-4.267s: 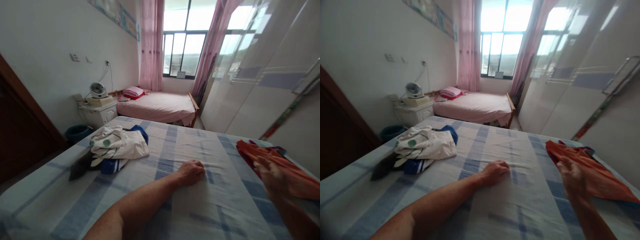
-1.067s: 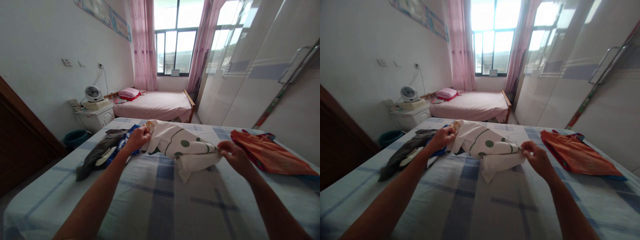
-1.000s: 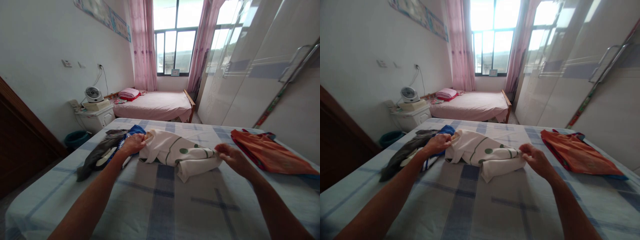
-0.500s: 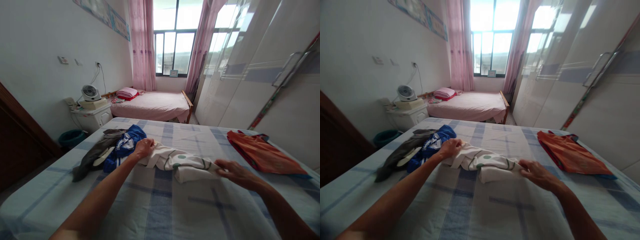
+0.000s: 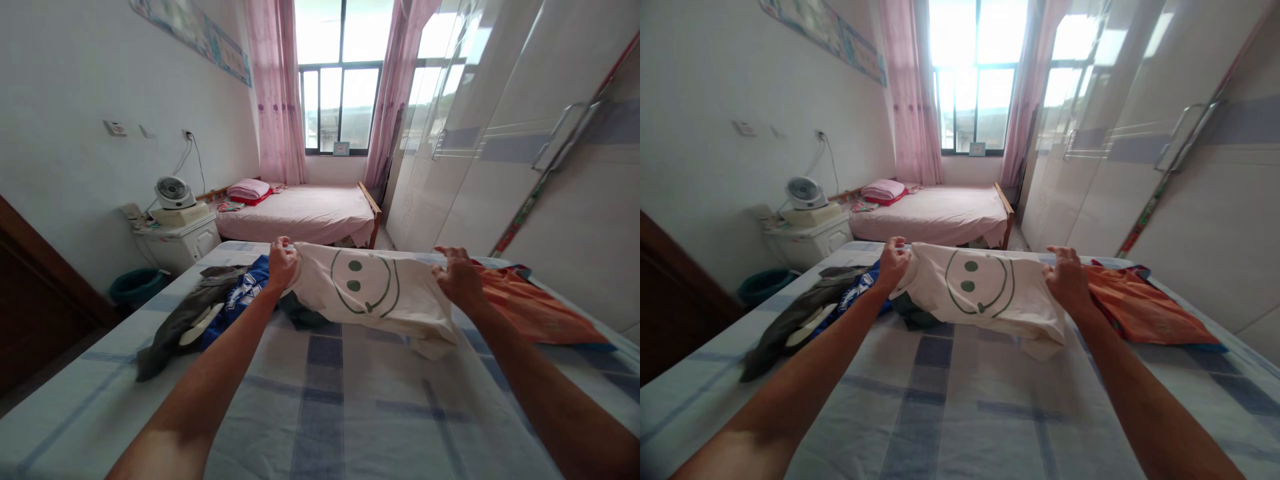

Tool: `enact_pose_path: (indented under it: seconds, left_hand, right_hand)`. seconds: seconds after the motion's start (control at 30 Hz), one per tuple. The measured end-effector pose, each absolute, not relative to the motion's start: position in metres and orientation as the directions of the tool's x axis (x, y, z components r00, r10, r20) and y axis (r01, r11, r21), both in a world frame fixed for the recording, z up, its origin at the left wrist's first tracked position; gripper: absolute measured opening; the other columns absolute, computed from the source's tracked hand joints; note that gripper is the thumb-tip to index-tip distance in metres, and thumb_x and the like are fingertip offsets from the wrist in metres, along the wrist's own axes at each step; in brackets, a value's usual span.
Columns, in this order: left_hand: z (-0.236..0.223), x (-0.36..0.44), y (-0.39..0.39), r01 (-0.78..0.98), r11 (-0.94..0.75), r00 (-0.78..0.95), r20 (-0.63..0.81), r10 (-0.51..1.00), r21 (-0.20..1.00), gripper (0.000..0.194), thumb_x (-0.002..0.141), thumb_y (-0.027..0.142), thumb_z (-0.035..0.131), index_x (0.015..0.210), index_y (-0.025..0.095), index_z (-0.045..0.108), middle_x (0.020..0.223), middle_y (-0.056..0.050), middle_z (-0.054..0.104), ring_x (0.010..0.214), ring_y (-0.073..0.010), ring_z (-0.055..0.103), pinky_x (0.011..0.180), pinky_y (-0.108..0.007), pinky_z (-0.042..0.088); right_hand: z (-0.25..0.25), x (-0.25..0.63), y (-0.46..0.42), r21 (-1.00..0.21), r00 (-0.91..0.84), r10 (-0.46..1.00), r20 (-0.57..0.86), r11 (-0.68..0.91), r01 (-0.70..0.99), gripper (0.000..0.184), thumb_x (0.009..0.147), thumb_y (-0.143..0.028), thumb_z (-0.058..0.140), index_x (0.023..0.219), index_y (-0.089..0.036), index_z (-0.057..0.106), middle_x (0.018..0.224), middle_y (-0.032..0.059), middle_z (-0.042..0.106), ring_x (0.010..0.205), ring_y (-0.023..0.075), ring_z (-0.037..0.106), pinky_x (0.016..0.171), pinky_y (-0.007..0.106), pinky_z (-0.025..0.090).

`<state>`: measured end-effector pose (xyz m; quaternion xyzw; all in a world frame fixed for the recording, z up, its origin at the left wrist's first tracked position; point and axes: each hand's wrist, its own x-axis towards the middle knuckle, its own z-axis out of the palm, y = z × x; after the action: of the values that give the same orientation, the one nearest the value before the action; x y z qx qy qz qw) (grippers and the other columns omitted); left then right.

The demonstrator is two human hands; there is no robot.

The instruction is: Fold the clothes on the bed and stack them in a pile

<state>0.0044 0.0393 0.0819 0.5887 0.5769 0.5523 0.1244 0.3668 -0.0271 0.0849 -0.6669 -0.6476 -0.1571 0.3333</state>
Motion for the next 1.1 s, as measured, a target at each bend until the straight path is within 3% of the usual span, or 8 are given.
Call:
enact_pose_path:
  seconds: [0.2,0.3,0.4,0.5,0.73,0.93,1.0,1.1]
  left_hand:
    - [0.036,-0.015,-0.025,0.662,-0.618,0.447,0.440,0.779,0.423,0.032,0.077,0.033,0.062,0.106,0.021,0.059,0.118,-0.009,0.055,0.110,-0.0228,0.052,0.096,-0.036,0.042]
    - [0.020,-0.024,-0.043,0.700,-0.652,0.579,0.305,0.757,0.291,0.038,0.074,0.027,0.065,0.111,0.022,0.058,0.126,-0.009,0.053,0.114,-0.0257,0.049,0.097,-0.039,0.040]
    - [0.014,-0.021,-0.036,0.746,-0.606,0.550,0.258,0.794,0.275,0.024,0.081,0.016,0.049,0.101,0.020,0.062,0.113,-0.008,0.060,0.105,-0.0222,0.054,0.091,-0.035,0.042]
    - [0.028,-0.013,-0.025,0.738,-0.539,0.422,0.347,0.838,0.406,0.022,0.085,0.018,0.040,0.093,0.018,0.061,0.097,-0.006,0.062,0.091,-0.0189,0.057,0.081,-0.030,0.045]
    - [0.099,-0.034,-0.054,0.589,-0.435,0.175,0.418,0.892,0.681,0.031,0.089,0.040,0.032,0.081,0.019,0.053,0.066,0.002,0.050,0.062,-0.0134,0.046,0.056,-0.023,0.039]
    - [0.062,-0.036,-0.026,0.702,-0.412,0.371,0.196,0.908,0.580,0.027,0.083,0.034,0.040,0.066,0.019,0.055,0.062,0.001,0.055,0.061,-0.0132,0.052,0.060,-0.023,0.041]
    - [0.061,-0.021,0.008,0.782,-0.348,0.219,0.294,0.930,0.517,0.023,0.078,0.028,0.048,0.057,0.019,0.052,0.056,0.001,0.054,0.058,-0.0129,0.053,0.060,-0.023,0.041]
    - [0.101,0.006,0.061,0.793,-0.335,0.080,0.458,0.885,0.509,0.024,0.084,0.022,0.039,0.066,0.016,0.055,0.063,-0.003,0.058,0.066,-0.0139,0.057,0.065,-0.025,0.040]
  right_hand:
    - [0.026,0.350,-0.090,-0.285,-0.123,0.951,0.283,0.206,0.936,0.042,0.082,-0.046,0.045,0.117,-0.023,0.052,0.124,0.0095,0.054,0.109,0.0256,0.055,0.087,0.040,0.045]
    - [0.004,0.354,-0.112,-0.225,-0.065,0.972,0.225,0.117,0.967,0.048,0.078,-0.045,0.049,0.121,-0.024,0.051,0.128,0.0095,0.053,0.113,0.0285,0.053,0.084,0.042,0.045]
    - [-0.005,0.364,-0.104,-0.222,0.000,0.971,0.239,0.055,0.974,0.035,0.080,-0.030,0.042,0.112,-0.023,0.057,0.118,0.0089,0.059,0.106,0.0260,0.057,0.083,0.039,0.045]
    - [0.007,0.374,-0.089,-0.315,0.059,0.956,0.288,0.037,0.948,0.032,0.079,-0.023,0.037,0.102,-0.021,0.060,0.107,0.0079,0.064,0.096,0.0229,0.061,0.082,0.035,0.046]
    - [0.069,0.387,-0.125,-0.463,0.163,0.895,0.416,0.053,0.885,0.038,0.083,-0.037,0.035,0.110,-0.022,0.056,0.101,0.0103,0.066,0.088,0.0277,0.062,0.075,0.039,0.047]
    - [0.047,0.398,-0.109,-0.444,-0.131,0.990,0.043,0.136,0.886,0.034,0.085,-0.042,0.037,0.095,-0.022,0.062,0.083,0.0051,0.069,0.074,0.0224,0.063,0.067,0.031,0.046]
    - [0.050,0.399,-0.074,-0.356,-0.149,0.984,0.098,0.175,0.918,0.032,0.084,-0.038,0.036,0.087,-0.021,0.063,0.084,0.0061,0.068,0.076,0.0223,0.063,0.070,0.031,0.045]
    - [0.090,0.396,-0.017,-0.279,0.095,0.909,0.407,0.025,0.960,0.035,0.084,-0.030,0.034,0.097,-0.015,0.063,0.087,0.0121,0.068,0.080,0.0235,0.062,0.073,0.032,0.042]
